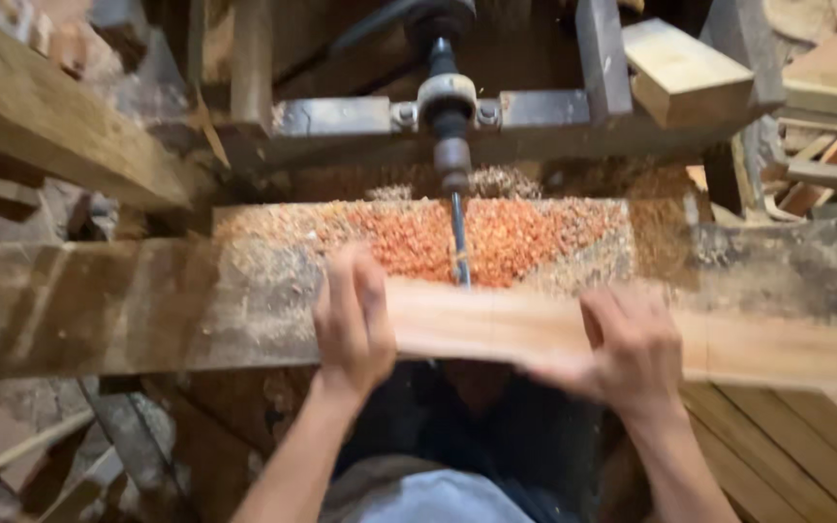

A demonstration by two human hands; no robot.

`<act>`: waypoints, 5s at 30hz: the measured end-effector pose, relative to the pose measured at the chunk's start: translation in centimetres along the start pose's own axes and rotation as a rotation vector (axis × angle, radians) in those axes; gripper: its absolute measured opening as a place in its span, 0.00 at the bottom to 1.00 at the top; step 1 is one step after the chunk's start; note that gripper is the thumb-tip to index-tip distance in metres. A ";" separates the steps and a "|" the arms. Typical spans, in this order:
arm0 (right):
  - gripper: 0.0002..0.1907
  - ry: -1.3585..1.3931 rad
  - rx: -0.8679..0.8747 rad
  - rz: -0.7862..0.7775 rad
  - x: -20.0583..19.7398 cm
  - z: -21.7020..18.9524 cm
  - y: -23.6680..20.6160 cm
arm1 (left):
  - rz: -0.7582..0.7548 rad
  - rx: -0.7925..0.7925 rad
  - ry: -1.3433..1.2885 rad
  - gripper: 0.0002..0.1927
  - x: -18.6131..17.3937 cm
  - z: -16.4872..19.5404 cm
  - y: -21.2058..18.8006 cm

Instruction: The person uses a drill press to drill multiple holes into a rectangular wooden plank. They hold the plank with both hands, align it under the drill bit, and repeatedly advance the drill to create holes along the plank's length.

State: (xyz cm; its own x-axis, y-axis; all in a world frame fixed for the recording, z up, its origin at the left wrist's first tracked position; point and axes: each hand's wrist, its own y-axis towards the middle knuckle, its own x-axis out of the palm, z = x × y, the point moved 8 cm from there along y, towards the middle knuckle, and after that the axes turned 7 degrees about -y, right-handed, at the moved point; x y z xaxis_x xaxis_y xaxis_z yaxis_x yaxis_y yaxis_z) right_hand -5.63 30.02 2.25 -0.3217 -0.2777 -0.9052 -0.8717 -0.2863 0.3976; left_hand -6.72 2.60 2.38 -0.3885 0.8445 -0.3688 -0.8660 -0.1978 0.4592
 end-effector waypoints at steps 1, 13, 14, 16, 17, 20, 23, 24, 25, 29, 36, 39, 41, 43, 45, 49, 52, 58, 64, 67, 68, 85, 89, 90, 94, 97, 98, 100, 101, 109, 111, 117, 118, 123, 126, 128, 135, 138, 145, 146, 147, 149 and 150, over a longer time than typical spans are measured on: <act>0.38 0.023 -0.005 0.015 -0.3 -0.1 0.0 | 0.026 0.070 -0.017 0.14 -0.1 0.7 0.1; 0.38 -0.070 0.022 0.017 -0.7 1.2 -0.2 | -0.025 -0.164 0.018 0.12 2.0 -3.6 -1.5; 0.38 -0.084 0.061 -0.064 0.0 1.5 -0.2 | -0.015 -0.124 0.034 0.11 1.8 -3.2 -1.4; 0.39 -0.028 0.048 -0.080 0.2 1.5 -0.2 | 0.011 0.001 0.050 0.10 1.6 -1.8 -1.2; 0.39 0.001 0.041 -0.081 0.2 1.5 -0.1 | 0.021 0.019 0.033 0.11 1.5 -1.4 -1.0; 0.39 -0.011 -0.074 0.116 -1.4 0.8 -0.1 | 0.037 0.026 -0.001 0.11 1.5 -0.6 -1.0; 0.40 -0.022 0.016 -0.016 -0.4 1.5 -0.2 | 0.035 -0.016 0.018 0.12 1.5 -0.5 -1.1; 0.38 -0.036 0.024 -0.013 -0.4 1.6 -0.3 | 0.034 -0.018 0.011 0.11 1.6 -0.6 -1.1; 0.37 -0.050 0.032 -0.008 -0.4 1.6 -0.4 | 0.033 -0.018 0.005 0.11 1.5 -0.6 -1.2; 0.37 0.021 -0.008 0.044 -0.6 1.4 -1.0 | 0.003 -0.046 -0.022 0.13 1.8 -1.4 -1.1; 0.39 -0.064 0.048 -0.143 1.7 2.8 -0.9 | 0.022 -0.020 -0.011 0.13 1.9 -1.8 -1.3; 0.40 -0.024 -0.079 0.068 -0.4 2.0 -0.4 | 0.044 0.035 -0.004 0.13 2.2 -1.1 -1.7; 0.42 0.006 -0.055 0.032 -0.4 2.4 -0.1 | 0.031 -0.016 0.026 0.14 2.7 -1.4 -2.0; 0.38 0.019 -0.005 -0.034 0.0 2.9 0.2 | 0.012 -0.055 0.031 0.14 3.3 -1.7 -1.8; 0.36 0.029 0.037 -0.102 0.4 3.4 0.2 | 0.003 -0.074 -0.029 0.14 3.6 -1.9 -1.7; 0.38 0.010 -0.003 -0.060 0.5 3.4 0.1 | 0.004 -0.088 -0.033 0.16 3.4 -1.9 -1.6; 0.38 -0.032 0.015 -0.117 1.4 3.9 0.2 | -0.015 -0.055 0.018 0.16 3.3 -1.5 -1.7; 0.41 -0.039 -0.011 -0.120 2.0 4.7 0.7 | 0.015 -0.077 -0.045 0.13 3.3 -1.1 -1.8; 0.40 0.018 -0.085 -0.027 1.3 4.1 0.6 | 0.040 0.058 -0.019 0.12 2.4 1.7 -1.2; 0.40 0.010 -0.116 -0.016 1.7 4.5 1.5 | 0.089 0.060 0.010 0.09 2.3 1.5 -1.4; 0.40 0.006 -0.124 -0.040 2.0 4.7 1.7 | 0.057 -0.006 0.017 0.10 2.5 0.8 -1.9; 0.43 0.081 -0.297 -0.095 3.6 4.4 5.7 | 0.152 -0.114 0.049 0.12 1.9 -0.7 -5.4; 0.41 0.146 -0.354 0.027 1.6 2.9 4.7 | 0.167 -0.011 0.053 0.09 1.3 -0.2 -5.1; 0.41 0.121 -0.309 0.006 1.8 3.1 4.7 | 0.162 -0.023 0.043 0.09 1.3 -0.3 -5.0; 0.41 0.092 -0.258 -0.018 2.4 3.6 4.8 | 0.141 -0.113 -0.012 0.09 1.4 -0.7 -4.6; 0.41 0.111 -0.294 -0.012 2.5 3.8 4.7 | 0.167 -0.044 0.001 0.08 1.2 0.0 -4.4; 0.41 0.115 -0.301 -0.014 2.6 3.9 4.8 | 0.178 -0.040 0.005 0.07 1.2 0.1 -4.4; 0.40 0.089 -0.290 -0.024 2.8 4.0 4.7 | 0.182 -0.044 0.009 0.07 1.2 0.1 -4.5; 0.39 0.086 -0.280 -0.043 3.0 4.1 4.6 | 0.181 -0.083 -0.011 0.07 1.1 -0.3 -4.6; 0.40 0.137 -0.298 -0.004 2.4 3.7 5.2 | 0.202 -0.153 -0.038 0.10 1.3 -0.9 -4.8; 0.40 0.122 -0.287 -0.010 2.3 3.9 5.1 | 0.167 -0.122 -0.065 0.10 1.5 -0.7 -4.8; 0.43 0.070 -0.251 -0.056 1.9 4.3 1.1 | 0.091 -0.187 -0.022 0.09 1.4 -0.5 -6.7; 0.42 0.074 -0.258 -0.036 1.5 4.3 0.2 | 0.057 -0.287 -0.052 0.10 1.6 -1.1 -7.4; 0.42 0.025 -0.242 0.296 0.0 4.0 -2.3 | 0.062 0.343 -0.043 0.08 0.9 2.0 -7.9; 0.41 -0.045 -0.209 0.364 0.0 3.8 -3.3 | 0.062 0.483 -0.017 0.08 0.7 1.7 -8.1; 0.40 -0.039 -0.214 0.370 0.2 3.8 -3.6 | 0.055 0.489 -0.012 0.08 0.8 1.4 -8.2; 0.45 0.014 -0.254 0.219 1.0 4.6 -1.8 | 0.055 0.269 -0.051 0.11 1.3 1.4 -7.4; 0.46 0.037 -0.257 0.075 1.7 4.8 0.0 | 0.049 0.055 -0.053 0.14 1.8 0.4 -6.4; 0.46 0.049 -0.262 -0.036 2.7 5.4 2.1 | 0.073 -0.123 -0.073 0.15 2.5 -0.3 -5.1; 0.46 0.062 -0.272 -0.027 2.8 5.4 2.3 | 0.080 -0.127 -0.067 0.15 2.6 -0.5 -4.9; 0.45 0.046 -0.254 -0.042 3.1 5.6 2.6 | 0.090 -0.130 -0.064 0.15 2.7 -0.6 -4.5; 0.42 0.015 -0.212 -0.073 3.6 6.0 3.1 | 0.102 -0.117 -0.047 0.15 2.9 -0.8 -4.0; 0.42 0.015 -0.202 -0.068 3.6 6.1 3.3 | 0.103 -0.099 -0.034 0.15 3.0 -0.7 -3.8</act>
State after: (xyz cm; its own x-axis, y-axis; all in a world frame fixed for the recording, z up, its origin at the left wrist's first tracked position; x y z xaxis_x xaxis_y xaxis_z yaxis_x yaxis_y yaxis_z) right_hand -11.90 33.64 -0.61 -0.2577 -0.2646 -0.9293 -0.7989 -0.4826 0.3589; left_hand -4.84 5.53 -1.00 -0.4674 0.8331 -0.2958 -0.8497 -0.3309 0.4104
